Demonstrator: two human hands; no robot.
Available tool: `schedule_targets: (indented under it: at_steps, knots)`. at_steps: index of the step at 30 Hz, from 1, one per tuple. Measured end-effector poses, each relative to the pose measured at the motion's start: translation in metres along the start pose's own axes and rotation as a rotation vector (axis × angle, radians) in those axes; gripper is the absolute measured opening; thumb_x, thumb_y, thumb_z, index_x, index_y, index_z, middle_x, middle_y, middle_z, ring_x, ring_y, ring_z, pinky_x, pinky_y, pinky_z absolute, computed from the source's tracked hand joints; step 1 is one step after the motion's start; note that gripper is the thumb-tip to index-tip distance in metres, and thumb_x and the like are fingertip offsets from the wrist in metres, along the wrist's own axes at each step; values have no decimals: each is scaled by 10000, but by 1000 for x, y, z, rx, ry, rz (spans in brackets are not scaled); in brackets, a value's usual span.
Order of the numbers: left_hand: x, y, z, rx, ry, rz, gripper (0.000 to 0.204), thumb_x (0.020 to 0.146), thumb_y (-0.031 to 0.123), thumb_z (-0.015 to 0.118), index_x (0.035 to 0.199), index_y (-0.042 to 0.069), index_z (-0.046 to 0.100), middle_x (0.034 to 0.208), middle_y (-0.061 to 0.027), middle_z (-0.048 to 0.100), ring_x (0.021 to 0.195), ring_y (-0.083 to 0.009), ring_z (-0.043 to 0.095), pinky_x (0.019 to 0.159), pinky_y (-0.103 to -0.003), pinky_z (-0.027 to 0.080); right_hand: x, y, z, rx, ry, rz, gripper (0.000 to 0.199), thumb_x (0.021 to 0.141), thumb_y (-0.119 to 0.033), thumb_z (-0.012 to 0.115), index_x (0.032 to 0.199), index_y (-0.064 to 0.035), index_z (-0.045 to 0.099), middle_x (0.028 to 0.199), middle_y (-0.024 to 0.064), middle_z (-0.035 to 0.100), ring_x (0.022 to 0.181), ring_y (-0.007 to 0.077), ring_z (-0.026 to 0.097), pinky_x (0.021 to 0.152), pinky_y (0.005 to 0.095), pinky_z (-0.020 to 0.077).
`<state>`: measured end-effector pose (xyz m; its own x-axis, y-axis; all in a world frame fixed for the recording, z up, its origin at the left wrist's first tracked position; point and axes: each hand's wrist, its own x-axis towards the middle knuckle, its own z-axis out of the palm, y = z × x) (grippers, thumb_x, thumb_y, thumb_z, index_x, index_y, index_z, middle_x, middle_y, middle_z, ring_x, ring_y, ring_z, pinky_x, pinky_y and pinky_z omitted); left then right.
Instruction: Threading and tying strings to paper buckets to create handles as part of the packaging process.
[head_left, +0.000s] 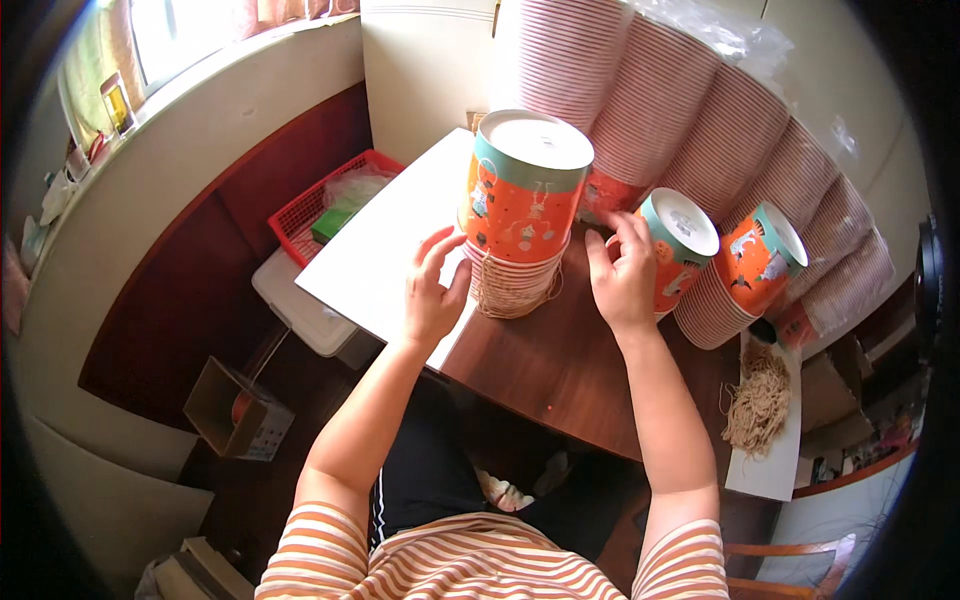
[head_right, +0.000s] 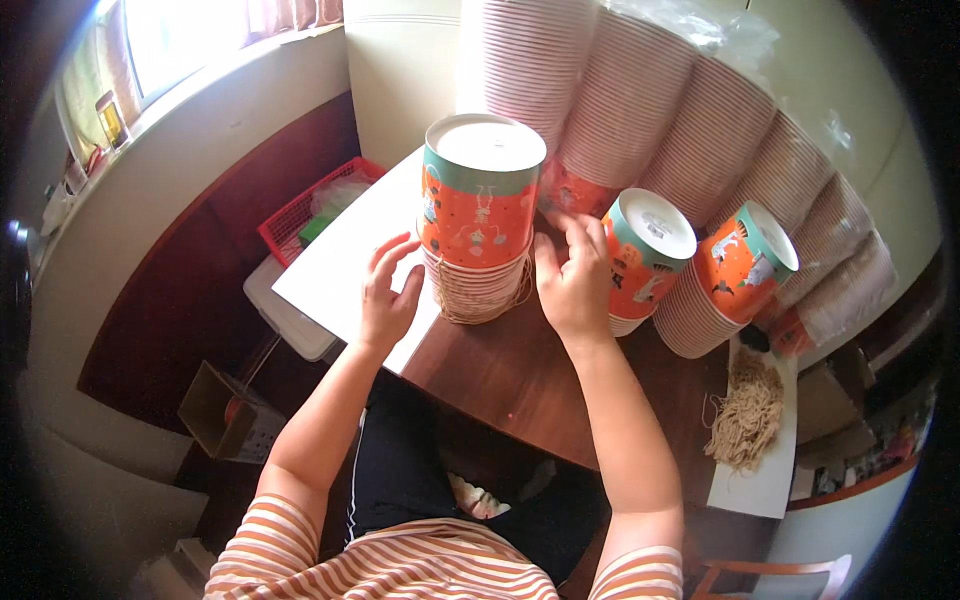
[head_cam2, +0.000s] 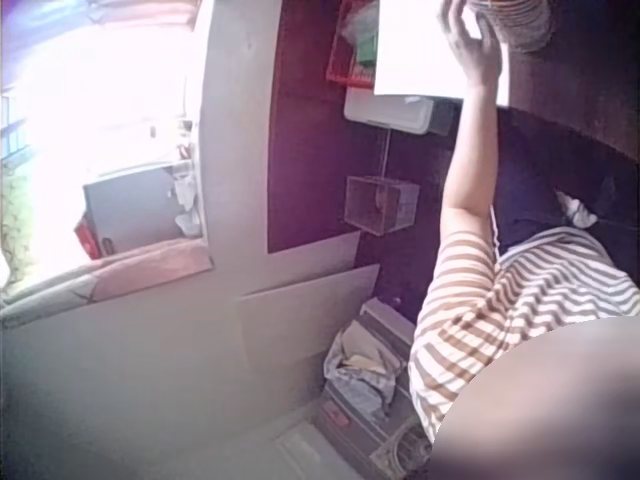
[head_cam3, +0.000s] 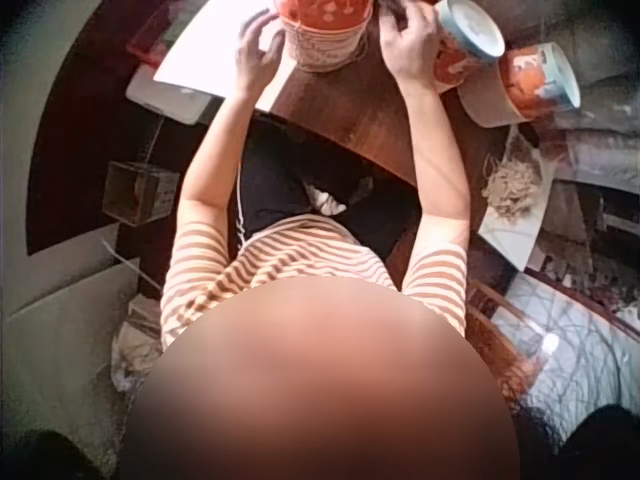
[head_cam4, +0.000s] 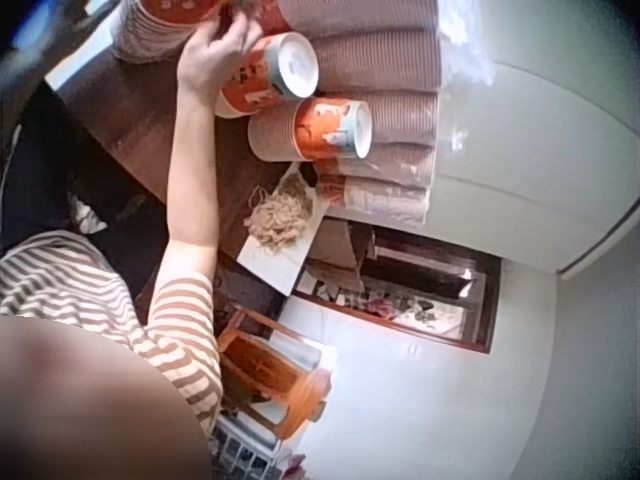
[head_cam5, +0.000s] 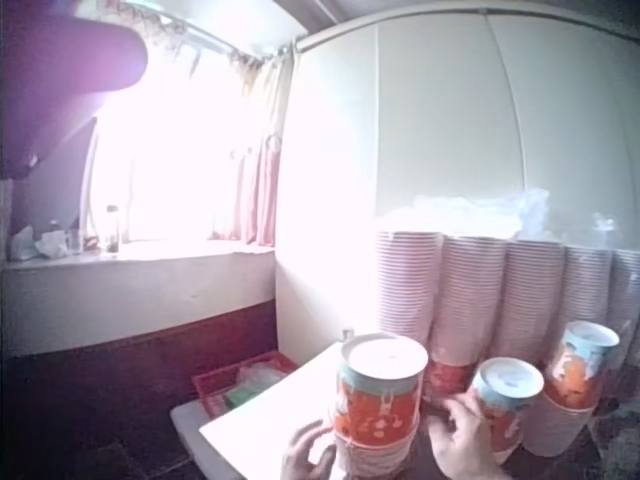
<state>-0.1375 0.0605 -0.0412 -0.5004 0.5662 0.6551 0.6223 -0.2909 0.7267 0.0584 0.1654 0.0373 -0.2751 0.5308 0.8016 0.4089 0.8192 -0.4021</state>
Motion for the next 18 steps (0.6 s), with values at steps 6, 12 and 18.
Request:
schedule_targets:
  at_steps: [6,12,18]
  knots:
    - [-2,4,-3,113,-31,244,299,770,15,617,1059,89,631,1132,-147,592,1010,-336,584,853,-402,486,-33,-9,12,76,-96,-44,79,799,-65,651,859,-17,632,859,145,607,779,316,600,668,393,486]
    - [-6,1,1,88,-36,223,297,748,-16,642,1032,69,640,1132,-155,593,1020,-337,591,857,-394,486,-53,-23,30,87,-204,-19,109,755,-108,698,785,-54,609,805,103,588,774,310,579,707,416,466]
    - [-6,1,-1,303,-79,427,386,728,7,635,1103,98,635,1173,-121,569,1106,-314,540,924,-417,431,-55,-23,39,140,-175,-6,90,760,-80,683,776,-40,605,782,110,582,742,316,578,675,416,464]
